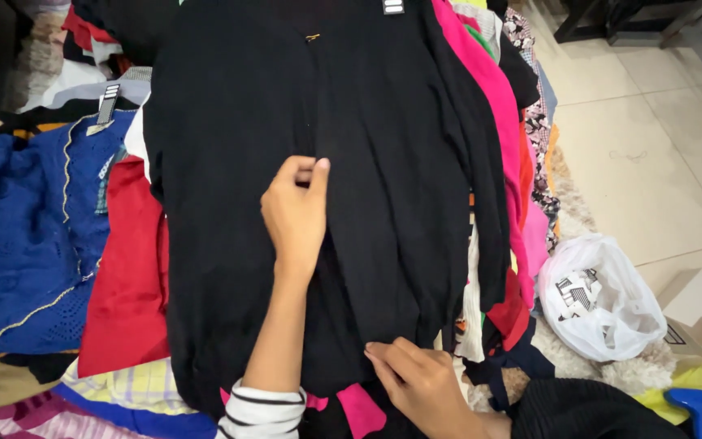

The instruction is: The person sits on the floor surrounded by piles of clothes and uses a blue handheld stapler to attach price tags to various garments. They handle a white blouse, a black shirt, a pink top, and a black sweater, placing each tagged item onto a growing stack.

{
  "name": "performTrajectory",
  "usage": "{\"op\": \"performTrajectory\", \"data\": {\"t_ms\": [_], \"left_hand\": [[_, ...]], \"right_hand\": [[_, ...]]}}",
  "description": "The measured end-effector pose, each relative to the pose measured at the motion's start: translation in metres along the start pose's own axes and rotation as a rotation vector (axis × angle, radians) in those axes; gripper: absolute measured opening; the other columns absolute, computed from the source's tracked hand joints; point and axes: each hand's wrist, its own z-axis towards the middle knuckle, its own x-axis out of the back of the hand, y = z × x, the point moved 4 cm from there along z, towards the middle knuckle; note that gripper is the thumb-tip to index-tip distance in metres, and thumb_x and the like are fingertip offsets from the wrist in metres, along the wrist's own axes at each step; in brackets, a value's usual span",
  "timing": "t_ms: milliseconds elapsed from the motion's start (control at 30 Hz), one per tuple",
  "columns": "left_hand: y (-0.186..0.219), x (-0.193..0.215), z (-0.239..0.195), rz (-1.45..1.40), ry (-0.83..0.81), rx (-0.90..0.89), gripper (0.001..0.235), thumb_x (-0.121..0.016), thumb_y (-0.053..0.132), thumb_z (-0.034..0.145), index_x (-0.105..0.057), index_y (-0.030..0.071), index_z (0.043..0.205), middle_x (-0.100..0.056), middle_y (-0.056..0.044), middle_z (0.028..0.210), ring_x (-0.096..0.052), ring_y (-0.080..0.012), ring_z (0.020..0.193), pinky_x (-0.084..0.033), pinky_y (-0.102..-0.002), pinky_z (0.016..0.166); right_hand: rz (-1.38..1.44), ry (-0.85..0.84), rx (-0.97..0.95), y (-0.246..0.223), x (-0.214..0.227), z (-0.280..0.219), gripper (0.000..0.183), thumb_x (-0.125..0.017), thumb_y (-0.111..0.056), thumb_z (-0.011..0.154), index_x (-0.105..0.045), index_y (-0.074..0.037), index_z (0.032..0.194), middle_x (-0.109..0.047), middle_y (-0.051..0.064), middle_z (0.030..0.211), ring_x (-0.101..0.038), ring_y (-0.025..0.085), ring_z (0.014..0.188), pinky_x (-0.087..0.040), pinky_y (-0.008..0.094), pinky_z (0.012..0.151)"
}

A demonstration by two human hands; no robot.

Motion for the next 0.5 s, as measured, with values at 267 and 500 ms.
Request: {"op": "performTrajectory", "data": {"t_ms": [267,500], "left_hand": [[-0.025,-0.001,-0.004,0.093,-0.006,-0.011,0.022,-0.072,0.023,0.088,-0.072,0.010,0.106,-0.074,0.002,0.087,-0.064,-0.0146,0.061,-0.052,-0.032,0.065],[-0.031,0.010,-0.061,0.076,-0.110,-0.077,0.045,-0.073,0.011,0.085,-0.057,0.010,0.128,-0.069,-0.002,0.091,-0.068,-0.0170,0.066,-0.054,-0.035,0.065]], "right_hand": [[0.164,-0.225,-0.233,0.016,-0.015,-0.007,0.012,-0.075,-0.011,0.082,-0.078,-0.008,0.093,-0.079,-0.003,0.086,-0.060,0.012,0.042,-0.049,0.026,0.042],[0.294,-0.010,-0.522,0.085,0.008,-0.016,0.012,-0.078,-0.016,0.082,-0.081,-0.004,0.082,-0.068,-0.002,0.066,-0.054,0.009,0.054,-0.041,0.023,0.051]]}}
